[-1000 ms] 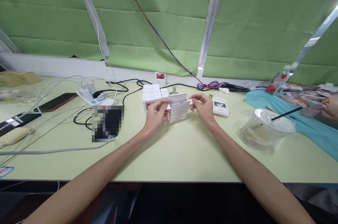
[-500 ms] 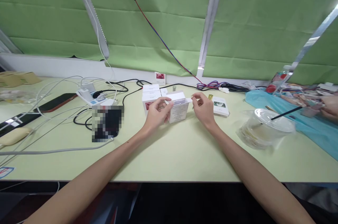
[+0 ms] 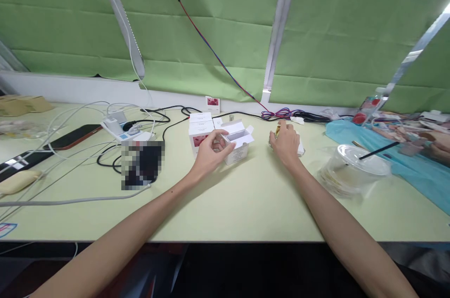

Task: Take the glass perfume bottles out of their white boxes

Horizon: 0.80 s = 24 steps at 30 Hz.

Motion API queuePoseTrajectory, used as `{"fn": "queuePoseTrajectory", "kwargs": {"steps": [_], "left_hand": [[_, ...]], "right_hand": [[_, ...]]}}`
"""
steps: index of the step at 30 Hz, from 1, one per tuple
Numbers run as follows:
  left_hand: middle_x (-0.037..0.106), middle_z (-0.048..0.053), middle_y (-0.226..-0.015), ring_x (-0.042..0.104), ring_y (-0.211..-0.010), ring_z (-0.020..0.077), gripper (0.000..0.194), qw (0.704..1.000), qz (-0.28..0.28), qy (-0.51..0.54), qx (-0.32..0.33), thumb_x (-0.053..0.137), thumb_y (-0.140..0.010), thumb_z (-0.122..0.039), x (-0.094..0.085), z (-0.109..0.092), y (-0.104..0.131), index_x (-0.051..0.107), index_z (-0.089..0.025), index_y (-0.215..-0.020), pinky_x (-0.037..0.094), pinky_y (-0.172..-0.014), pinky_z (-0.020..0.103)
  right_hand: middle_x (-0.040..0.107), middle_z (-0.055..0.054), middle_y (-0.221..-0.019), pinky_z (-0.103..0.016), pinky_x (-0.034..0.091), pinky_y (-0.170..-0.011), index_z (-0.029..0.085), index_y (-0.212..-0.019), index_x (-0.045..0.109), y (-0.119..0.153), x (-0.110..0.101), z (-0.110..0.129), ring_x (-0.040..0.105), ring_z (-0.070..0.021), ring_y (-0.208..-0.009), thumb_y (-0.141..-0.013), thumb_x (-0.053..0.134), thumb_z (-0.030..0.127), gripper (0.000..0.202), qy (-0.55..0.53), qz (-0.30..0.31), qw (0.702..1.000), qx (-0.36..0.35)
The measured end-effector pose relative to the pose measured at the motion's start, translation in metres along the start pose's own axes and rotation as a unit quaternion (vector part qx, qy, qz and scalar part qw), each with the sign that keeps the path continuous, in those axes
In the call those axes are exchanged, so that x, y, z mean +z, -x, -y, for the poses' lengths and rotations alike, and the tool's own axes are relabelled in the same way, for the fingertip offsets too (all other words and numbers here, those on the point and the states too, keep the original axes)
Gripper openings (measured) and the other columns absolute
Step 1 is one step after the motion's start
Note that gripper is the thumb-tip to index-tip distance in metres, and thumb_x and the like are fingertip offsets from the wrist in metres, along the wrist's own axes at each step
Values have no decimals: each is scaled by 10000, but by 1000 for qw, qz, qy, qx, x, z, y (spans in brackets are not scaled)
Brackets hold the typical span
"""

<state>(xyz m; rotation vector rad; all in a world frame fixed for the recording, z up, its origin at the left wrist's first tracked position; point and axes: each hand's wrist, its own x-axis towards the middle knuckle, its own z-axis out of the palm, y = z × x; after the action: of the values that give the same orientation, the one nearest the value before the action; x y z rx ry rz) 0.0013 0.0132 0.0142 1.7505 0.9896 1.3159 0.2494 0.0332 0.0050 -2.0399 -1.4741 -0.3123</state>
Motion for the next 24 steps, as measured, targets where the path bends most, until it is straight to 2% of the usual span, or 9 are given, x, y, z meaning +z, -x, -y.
{"fn": "queuePoseTrajectory", "kwargs": {"steps": [4,8,17,24], "left_hand": [[590,26,-1033,561,-656,97,369,999,0,-40,18,739,-793,-420,0,1,2,616,-228,-1083,464,-627,241],[563,58,-1239,587,-690,98,345,997,4,-62,38,711,-818,-429,2,0,3,596,-232,-1078,485,-649,251],[604,49,-1164,582,-547,79,382,998,43,-39,-2,636,-876,-463,4,3,5,494,-258,-1165,462,-549,239],[607,41,-1065,570,-620,109,365,991,47,-118,47,545,-921,-495,4,5,5,483,-242,-1176,463,-580,251]], "right_hand": [[604,-203,-1171,-408,406,-847,139,-1358,428,3,-2,3,630,-337,-1028,-937,500,306,459,43,75,996,8],[644,-215,-1144,-381,424,-797,121,-1385,395,4,-5,4,653,-343,-1031,-921,521,255,499,60,101,993,3],[696,-225,-1055,-376,423,-740,105,-1413,387,2,-5,3,671,-357,-979,-905,530,190,534,51,109,993,-11],[705,-177,-1047,-327,411,-702,140,-1411,398,3,2,3,661,-312,-940,-878,548,207,557,-3,113,992,-62]]}}
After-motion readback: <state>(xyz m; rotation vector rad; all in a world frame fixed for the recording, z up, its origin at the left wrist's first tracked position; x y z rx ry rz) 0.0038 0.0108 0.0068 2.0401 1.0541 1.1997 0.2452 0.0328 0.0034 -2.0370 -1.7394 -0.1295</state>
